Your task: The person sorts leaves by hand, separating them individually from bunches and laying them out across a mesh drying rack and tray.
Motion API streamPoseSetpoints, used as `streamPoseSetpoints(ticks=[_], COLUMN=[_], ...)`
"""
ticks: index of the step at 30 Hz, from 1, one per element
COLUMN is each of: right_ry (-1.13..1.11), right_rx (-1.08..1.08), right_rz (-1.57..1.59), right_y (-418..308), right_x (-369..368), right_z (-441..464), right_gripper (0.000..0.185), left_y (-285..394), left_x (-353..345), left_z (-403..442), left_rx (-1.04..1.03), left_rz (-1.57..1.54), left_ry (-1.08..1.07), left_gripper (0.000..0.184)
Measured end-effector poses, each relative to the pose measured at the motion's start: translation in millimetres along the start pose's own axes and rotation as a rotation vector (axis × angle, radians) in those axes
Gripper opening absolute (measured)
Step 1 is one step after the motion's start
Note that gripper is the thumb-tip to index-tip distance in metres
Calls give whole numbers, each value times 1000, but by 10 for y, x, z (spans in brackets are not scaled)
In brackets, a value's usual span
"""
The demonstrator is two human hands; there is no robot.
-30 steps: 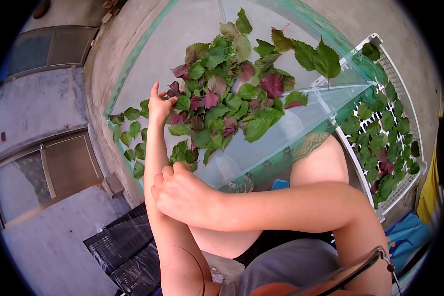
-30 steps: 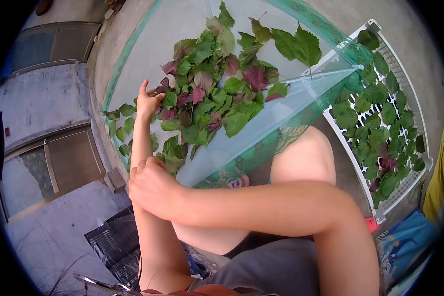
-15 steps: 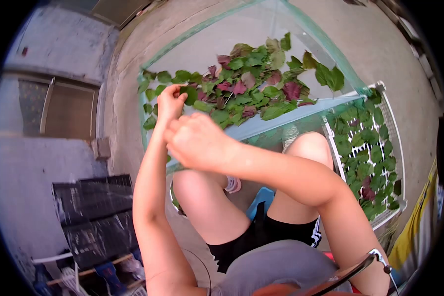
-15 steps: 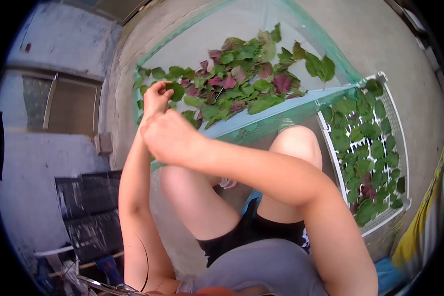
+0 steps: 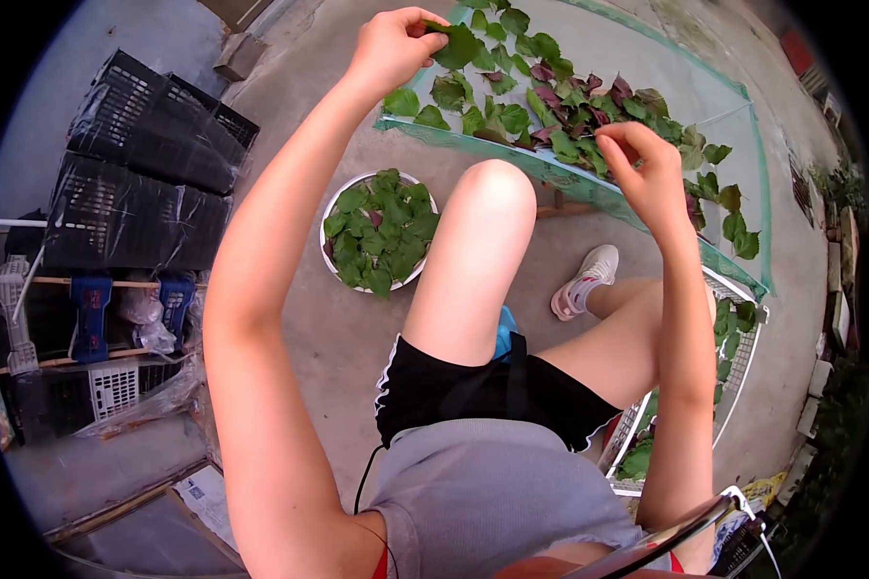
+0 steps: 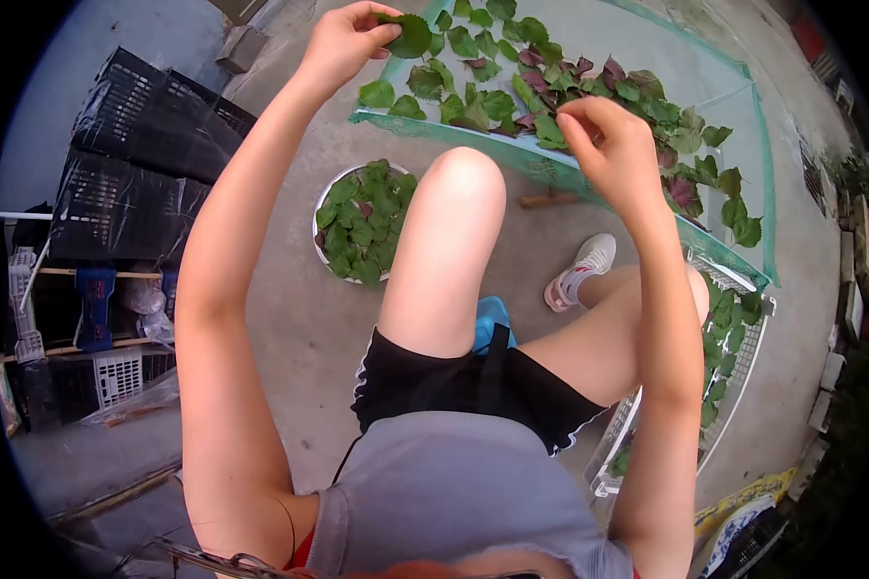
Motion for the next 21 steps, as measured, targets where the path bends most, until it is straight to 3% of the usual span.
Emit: streamPoseSetpoints(ticks=[6, 8, 10, 16, 21], right_ry=[-65, -51, -96, -204, -197], right_rx=[-208, -214, -274, -220, -242], right_rz=[185, 232, 315, 451, 755], right_y=[-160, -264, -305, -151, 309], right_x=[46, 105, 105, 25, -97], right_z=[-465, -507, -536, -480, -523], right_gripper=[10, 8, 10, 11, 11], left_y=[-337, -334, -388, -577, -575], left_x=[-205, -261, -477, -1358, -2413], left_z=[261, 395, 524, 1194, 1884], left_rx=[-62, -128, -68, 49, 17], left_rz=[-184, -86, -67, -156, -96], left_ry=[-92, -50, -137, -180, -324], left_gripper=[17, 22, 21, 19, 17])
Point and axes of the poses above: each hand's wrist, its own z-axis towards the middle knuckle, its own x-axis out of the back of the hand, y = z × x, the point moved 10 cm from there along z, towards the middle knuckle, and after that the axes turned 2 degrees about -x, right-handed, at the moved point
